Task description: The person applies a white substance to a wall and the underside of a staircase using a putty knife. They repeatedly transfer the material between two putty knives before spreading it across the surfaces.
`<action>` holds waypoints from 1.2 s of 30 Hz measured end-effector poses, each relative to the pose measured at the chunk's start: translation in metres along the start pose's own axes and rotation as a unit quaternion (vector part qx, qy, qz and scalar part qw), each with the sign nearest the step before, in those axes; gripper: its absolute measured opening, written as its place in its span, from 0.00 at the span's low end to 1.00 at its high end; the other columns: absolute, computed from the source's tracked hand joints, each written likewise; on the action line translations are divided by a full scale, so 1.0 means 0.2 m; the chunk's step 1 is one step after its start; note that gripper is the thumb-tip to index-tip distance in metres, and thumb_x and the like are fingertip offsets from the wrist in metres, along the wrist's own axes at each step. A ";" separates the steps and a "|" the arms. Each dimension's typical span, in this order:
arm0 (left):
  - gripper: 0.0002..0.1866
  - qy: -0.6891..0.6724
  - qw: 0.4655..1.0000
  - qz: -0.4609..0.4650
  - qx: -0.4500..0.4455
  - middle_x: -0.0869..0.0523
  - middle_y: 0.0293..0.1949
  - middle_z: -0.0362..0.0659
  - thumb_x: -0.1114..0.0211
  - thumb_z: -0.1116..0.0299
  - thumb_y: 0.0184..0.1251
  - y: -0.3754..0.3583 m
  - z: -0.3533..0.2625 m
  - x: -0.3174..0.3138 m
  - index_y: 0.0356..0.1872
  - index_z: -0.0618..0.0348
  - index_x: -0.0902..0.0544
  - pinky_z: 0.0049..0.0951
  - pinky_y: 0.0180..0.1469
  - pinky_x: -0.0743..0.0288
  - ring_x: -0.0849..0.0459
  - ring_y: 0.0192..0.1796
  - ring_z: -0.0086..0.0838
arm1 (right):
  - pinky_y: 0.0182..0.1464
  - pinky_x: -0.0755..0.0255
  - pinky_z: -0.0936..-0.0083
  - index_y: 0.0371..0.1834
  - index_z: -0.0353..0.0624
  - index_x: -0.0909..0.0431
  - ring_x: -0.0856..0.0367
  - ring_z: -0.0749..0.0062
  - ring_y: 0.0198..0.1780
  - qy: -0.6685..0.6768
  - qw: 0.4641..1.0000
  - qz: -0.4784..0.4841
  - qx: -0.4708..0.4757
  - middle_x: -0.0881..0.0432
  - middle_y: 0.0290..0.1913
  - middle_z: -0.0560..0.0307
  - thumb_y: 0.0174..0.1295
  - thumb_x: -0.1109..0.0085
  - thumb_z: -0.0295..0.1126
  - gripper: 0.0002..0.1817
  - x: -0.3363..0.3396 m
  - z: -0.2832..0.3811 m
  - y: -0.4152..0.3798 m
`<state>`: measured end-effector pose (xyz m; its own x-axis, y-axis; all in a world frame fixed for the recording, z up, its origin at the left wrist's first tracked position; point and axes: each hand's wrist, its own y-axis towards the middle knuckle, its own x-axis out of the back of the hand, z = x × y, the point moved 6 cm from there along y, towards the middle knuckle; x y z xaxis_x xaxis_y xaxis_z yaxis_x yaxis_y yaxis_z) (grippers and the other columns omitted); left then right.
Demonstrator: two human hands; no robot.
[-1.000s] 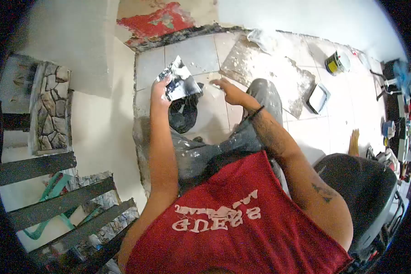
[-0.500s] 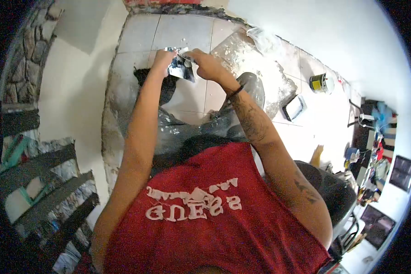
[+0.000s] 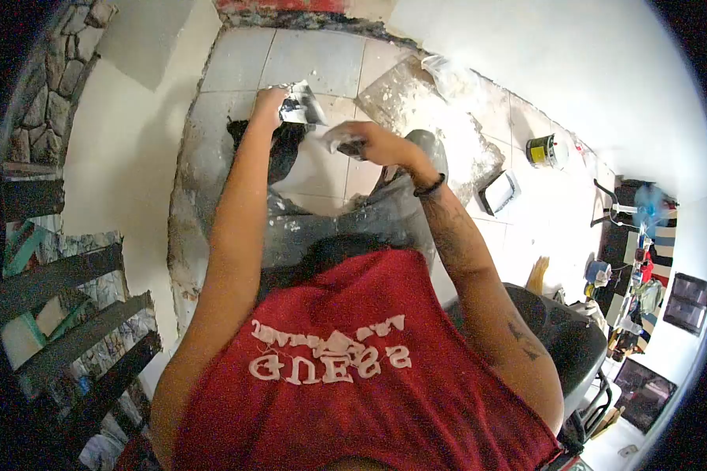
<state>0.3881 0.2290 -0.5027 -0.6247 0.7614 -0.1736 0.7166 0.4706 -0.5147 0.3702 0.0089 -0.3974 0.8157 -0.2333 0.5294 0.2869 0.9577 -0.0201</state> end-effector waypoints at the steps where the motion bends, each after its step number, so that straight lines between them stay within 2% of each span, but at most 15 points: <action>1: 0.08 -0.047 0.998 0.040 0.002 0.18 0.32 0.47 0.42 0.75 0.60 -0.04 -0.05 -0.03 0.39 0.66 0.22 0.39 0.31 0.22 0.17 0.31 0.36 | 0.56 0.31 0.73 0.60 0.42 0.29 0.25 0.66 0.54 0.053 0.994 -0.071 -0.060 0.23 0.54 0.50 0.47 0.48 0.13 0.32 0.12 0.06 -0.03; 3: 0.09 -0.141 0.983 0.119 0.012 0.18 0.34 0.47 0.42 0.76 0.60 -0.12 -0.11 -0.10 0.41 0.64 0.21 0.36 0.34 0.21 0.16 0.34 0.35 | 0.55 0.31 0.75 0.61 0.44 0.30 0.26 0.71 0.54 0.160 0.948 -0.209 -0.178 0.24 0.55 0.53 0.46 0.50 0.12 0.34 0.30 0.10 -0.13; 4: 0.08 -0.182 0.973 0.142 0.016 0.17 0.34 0.46 0.42 0.76 0.60 -0.19 -0.14 -0.13 0.41 0.64 0.21 0.37 0.36 0.20 0.16 0.34 0.36 | 0.54 0.31 0.76 0.63 0.46 0.32 0.27 0.73 0.55 0.148 0.939 -0.295 -0.097 0.27 0.58 0.55 0.44 0.50 0.11 0.37 0.37 0.10 -0.12; 5: 0.08 -0.220 0.961 0.166 0.021 0.17 0.34 0.46 0.42 0.75 0.61 -0.26 -0.16 -0.16 0.40 0.64 0.21 0.38 0.38 0.20 0.16 0.34 0.36 | 0.58 0.34 0.75 0.64 0.47 0.34 0.29 0.70 0.58 0.170 0.931 -0.313 -0.085 0.30 0.61 0.55 0.45 0.50 0.10 0.37 0.40 0.09 -0.13; 7: 0.08 -0.267 0.941 0.206 0.029 0.17 0.35 0.47 0.42 0.74 0.62 -0.33 -0.18 -0.23 0.40 0.64 0.21 0.38 0.40 0.19 0.15 0.35 0.37 | 0.62 0.38 0.73 0.64 0.47 0.36 0.32 0.66 0.62 -0.032 0.947 -0.321 0.001 0.30 0.61 0.53 0.45 0.51 0.10 0.38 0.40 0.18 -0.09; 9: 0.08 -0.293 0.926 0.237 0.036 0.17 0.35 0.47 0.42 0.74 0.62 -0.34 -0.15 -0.26 0.40 0.64 0.21 0.38 0.40 0.19 0.15 0.35 0.37 | 0.65 0.42 0.71 0.65 0.47 0.38 0.36 0.65 0.65 0.009 0.961 -0.275 0.011 0.30 0.60 0.51 0.45 0.51 0.10 0.38 0.30 0.21 -0.03; 10: 0.12 -0.277 0.927 0.252 0.030 0.16 0.39 0.46 0.42 0.72 0.61 -0.32 -0.13 -0.26 0.44 0.66 0.22 0.36 0.45 0.20 0.15 0.39 0.37 | 0.64 0.40 0.68 0.64 0.45 0.39 0.34 0.57 0.64 0.005 0.963 -0.264 0.047 0.32 0.59 0.47 0.45 0.52 0.10 0.38 0.26 0.19 0.00; 13: 0.13 -0.267 0.927 0.258 0.041 0.16 0.40 0.48 0.41 0.73 0.60 -0.28 -0.09 -0.22 0.45 0.66 0.22 0.36 0.45 0.20 0.15 0.39 0.37 | 0.63 0.39 0.66 0.63 0.43 0.39 0.35 0.46 0.62 -0.148 0.952 -0.263 0.058 0.35 0.59 0.42 0.45 0.57 0.09 0.36 0.17 0.13 0.03; 17: 0.11 -0.278 0.934 0.225 0.013 0.16 0.39 0.49 0.41 0.76 0.59 -0.27 -0.14 -0.17 0.43 0.68 0.21 0.37 0.44 0.19 0.15 0.38 0.37 | 0.65 0.39 0.64 0.64 0.41 0.39 0.36 0.46 0.63 -0.170 0.961 -0.217 -0.038 0.34 0.57 0.41 0.37 0.60 0.07 0.41 0.11 -0.10 -0.01; 20: 0.09 -0.265 0.949 0.160 -0.061 0.16 0.35 0.46 0.41 0.81 0.57 -0.30 -0.29 -0.10 0.39 0.69 0.20 0.34 0.39 0.19 0.16 0.34 0.33 | 0.64 0.38 0.63 0.63 0.41 0.38 0.36 0.47 0.64 -0.107 0.969 -0.219 -0.046 0.34 0.58 0.42 0.40 0.61 0.06 0.40 0.12 -0.33 -0.09; 23: 0.10 -0.081 0.984 0.048 -0.153 0.16 0.37 0.46 0.38 0.78 0.57 -0.32 -0.34 -0.02 0.41 0.71 0.21 0.35 0.36 0.19 0.15 0.35 0.32 | 0.66 0.42 0.57 0.62 0.43 0.37 0.38 0.39 0.63 -0.054 0.960 -0.274 -0.021 0.33 0.59 0.39 0.37 0.66 0.08 0.41 0.20 -0.10 -0.09; 24: 0.09 -0.071 0.980 0.071 -0.173 0.16 0.34 0.44 0.38 0.79 0.57 -0.35 -0.36 -0.03 0.39 0.70 0.20 0.30 0.33 0.21 0.16 0.32 0.28 | 0.65 0.41 0.58 0.62 0.44 0.37 0.37 0.42 0.63 -0.114 0.963 -0.246 0.019 0.32 0.59 0.41 0.37 0.65 0.08 0.41 0.21 0.01 -0.06; 28: 0.09 -0.072 0.977 0.066 -0.188 0.16 0.33 0.41 0.41 0.81 0.57 -0.39 -0.37 -0.10 0.39 0.67 0.18 0.26 0.32 0.26 0.19 0.31 0.23 | 0.55 0.31 0.61 0.62 0.48 0.36 0.31 0.43 0.57 -0.146 0.964 -0.221 -0.014 0.32 0.56 0.44 0.42 0.60 0.10 0.38 0.15 0.24 0.06; 31: 0.09 -0.022 0.971 0.056 -0.233 0.16 0.33 0.41 0.40 0.81 0.57 -0.38 -0.36 -0.11 0.39 0.68 0.18 0.27 0.34 0.26 0.19 0.32 0.24 | 0.52 0.29 0.60 0.62 0.48 0.36 0.29 0.42 0.54 -0.187 0.962 -0.194 -0.050 0.32 0.57 0.45 0.42 0.57 0.10 0.38 0.08 0.17 0.13; 36: 0.09 0.018 0.970 -0.005 -0.244 0.15 0.32 0.43 0.38 0.81 0.54 -0.30 -0.33 -0.04 0.37 0.69 0.18 0.28 0.33 0.27 0.19 0.32 0.24 | 0.59 0.34 0.63 0.59 0.44 0.31 0.30 0.48 0.57 -0.170 0.972 -0.162 -0.002 0.29 0.55 0.46 0.40 0.53 0.10 0.36 -0.02 0.15 0.10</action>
<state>0.3710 0.2233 -0.4150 -0.6270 0.7668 -0.1371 0.7778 0.6261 -0.0554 0.3579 0.0336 -0.3734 0.4688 -0.4525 0.7586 0.5034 0.8425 0.1915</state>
